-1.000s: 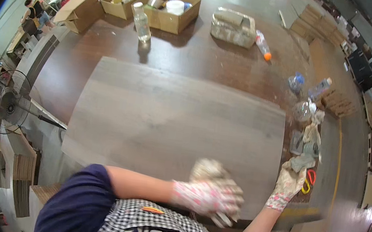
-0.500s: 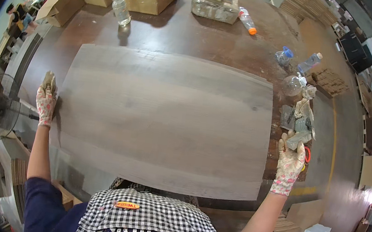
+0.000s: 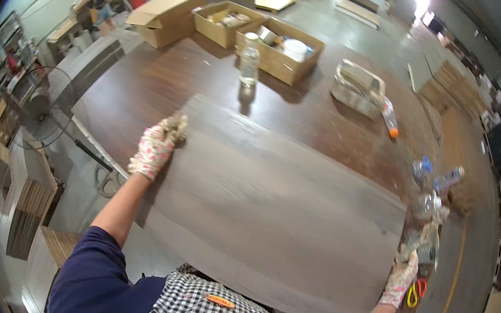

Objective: The person places wooden panels onto a workbench, sands them using a sanding block, and wipes their surfaces with a cloth.

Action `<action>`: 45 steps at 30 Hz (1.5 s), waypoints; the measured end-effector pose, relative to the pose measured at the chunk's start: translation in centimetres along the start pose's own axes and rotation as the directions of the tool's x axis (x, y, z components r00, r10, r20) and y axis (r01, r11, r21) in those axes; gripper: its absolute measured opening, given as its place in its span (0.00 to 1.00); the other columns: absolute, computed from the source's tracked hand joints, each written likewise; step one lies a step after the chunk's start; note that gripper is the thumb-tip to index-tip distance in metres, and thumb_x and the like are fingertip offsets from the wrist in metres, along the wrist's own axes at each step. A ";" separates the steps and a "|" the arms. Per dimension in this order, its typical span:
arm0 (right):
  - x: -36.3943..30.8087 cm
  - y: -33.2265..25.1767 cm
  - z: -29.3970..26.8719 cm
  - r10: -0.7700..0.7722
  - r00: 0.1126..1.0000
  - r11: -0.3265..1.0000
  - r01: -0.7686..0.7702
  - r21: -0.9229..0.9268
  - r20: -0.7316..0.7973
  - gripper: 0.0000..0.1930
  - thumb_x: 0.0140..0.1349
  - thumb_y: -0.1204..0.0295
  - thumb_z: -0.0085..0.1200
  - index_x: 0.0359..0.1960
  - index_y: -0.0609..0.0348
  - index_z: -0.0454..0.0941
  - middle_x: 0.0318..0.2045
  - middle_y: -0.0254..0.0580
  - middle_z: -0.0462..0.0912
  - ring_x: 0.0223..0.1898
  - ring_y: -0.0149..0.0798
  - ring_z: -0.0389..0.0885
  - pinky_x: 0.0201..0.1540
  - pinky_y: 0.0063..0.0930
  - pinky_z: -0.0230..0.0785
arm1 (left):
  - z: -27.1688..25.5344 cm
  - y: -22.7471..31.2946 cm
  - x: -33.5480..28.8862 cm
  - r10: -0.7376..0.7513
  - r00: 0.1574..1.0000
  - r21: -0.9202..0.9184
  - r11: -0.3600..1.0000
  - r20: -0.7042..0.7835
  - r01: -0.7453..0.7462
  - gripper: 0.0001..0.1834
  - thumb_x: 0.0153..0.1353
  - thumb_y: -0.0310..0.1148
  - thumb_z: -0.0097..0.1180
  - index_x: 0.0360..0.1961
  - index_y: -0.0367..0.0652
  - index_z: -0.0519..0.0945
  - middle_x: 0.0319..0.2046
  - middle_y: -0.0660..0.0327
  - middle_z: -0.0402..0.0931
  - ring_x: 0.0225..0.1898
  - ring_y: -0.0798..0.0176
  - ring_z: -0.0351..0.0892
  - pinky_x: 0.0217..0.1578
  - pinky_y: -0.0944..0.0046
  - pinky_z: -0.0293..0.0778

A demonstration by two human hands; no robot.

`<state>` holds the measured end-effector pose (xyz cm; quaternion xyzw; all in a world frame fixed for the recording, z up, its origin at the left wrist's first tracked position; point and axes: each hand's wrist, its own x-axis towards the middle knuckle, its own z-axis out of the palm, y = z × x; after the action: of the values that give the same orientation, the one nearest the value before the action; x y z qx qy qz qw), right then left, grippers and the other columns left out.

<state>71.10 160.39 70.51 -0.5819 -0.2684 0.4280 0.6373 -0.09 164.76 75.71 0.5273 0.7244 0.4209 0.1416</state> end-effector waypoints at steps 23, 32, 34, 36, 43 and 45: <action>4.7 -1.9 -4.8 -0.191 0.943 0.974 0.216 0.065 -0.272 0.31 0.73 0.50 0.49 0.68 0.59 0.70 0.65 0.48 0.71 0.62 0.44 0.71 0.69 0.39 0.59 | -4.0 -2.5 0.1 -0.281 0.804 -0.642 0.491 0.524 0.589 0.22 0.75 0.46 0.52 0.62 0.45 0.78 0.52 0.72 0.79 0.51 0.77 0.75 0.55 0.73 0.70; 5.5 -12.6 -4.0 -0.459 0.836 0.882 0.469 -0.042 -0.302 0.32 0.72 0.49 0.49 0.69 0.58 0.69 0.66 0.49 0.70 0.62 0.46 0.71 0.68 0.40 0.60 | -8.1 1.9 -0.7 -0.162 0.979 -0.644 0.737 0.126 0.205 0.28 0.75 0.48 0.52 0.72 0.56 0.67 0.46 0.71 0.77 0.47 0.75 0.75 0.48 0.73 0.72; 5.1 -16.3 -4.1 -0.538 0.788 0.837 0.541 -0.079 -0.300 0.32 0.72 0.49 0.49 0.69 0.57 0.69 0.66 0.49 0.70 0.62 0.46 0.72 0.68 0.40 0.60 | -9.7 3.8 -0.2 -0.162 0.979 -0.822 0.537 0.122 0.191 0.20 0.74 0.48 0.54 0.62 0.54 0.73 0.42 0.72 0.78 0.41 0.76 0.76 0.42 0.74 0.73; 4.7 -19.2 -3.9 -0.592 0.752 0.800 0.593 -0.096 -0.289 0.32 0.72 0.48 0.49 0.69 0.57 0.69 0.66 0.49 0.70 0.62 0.46 0.72 0.68 0.40 0.61 | -12.6 5.4 0.8 -0.180 0.972 -0.821 0.525 0.154 0.227 0.16 0.73 0.48 0.56 0.49 0.50 0.81 0.38 0.71 0.80 0.35 0.76 0.77 0.36 0.73 0.74; 3.3 -19.6 -0.8 -0.620 0.733 0.776 0.625 -0.082 -0.281 0.33 0.72 0.47 0.49 0.70 0.56 0.68 0.66 0.50 0.70 0.63 0.47 0.72 0.68 0.41 0.62 | -11.6 7.6 8.2 -0.222 0.956 -0.973 0.170 -0.193 -0.157 0.24 0.70 0.55 0.56 0.52 0.45 0.80 0.43 0.63 0.82 0.42 0.62 0.82 0.44 0.59 0.81; 2.7 -17.5 0.1 -0.597 0.752 0.795 0.602 -0.080 -0.278 0.33 0.72 0.47 0.49 0.70 0.55 0.68 0.66 0.50 0.70 0.63 0.48 0.72 0.67 0.42 0.62 | -10.4 6.6 8.5 -0.295 0.934 -0.980 0.085 -0.199 -0.182 0.21 0.70 0.52 0.57 0.51 0.47 0.80 0.41 0.62 0.82 0.41 0.60 0.83 0.44 0.58 0.81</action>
<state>76.46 163.52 87.12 -0.5164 -0.3413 0.1135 0.7771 -6.01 168.03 89.06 0.1785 0.2796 0.8777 0.3459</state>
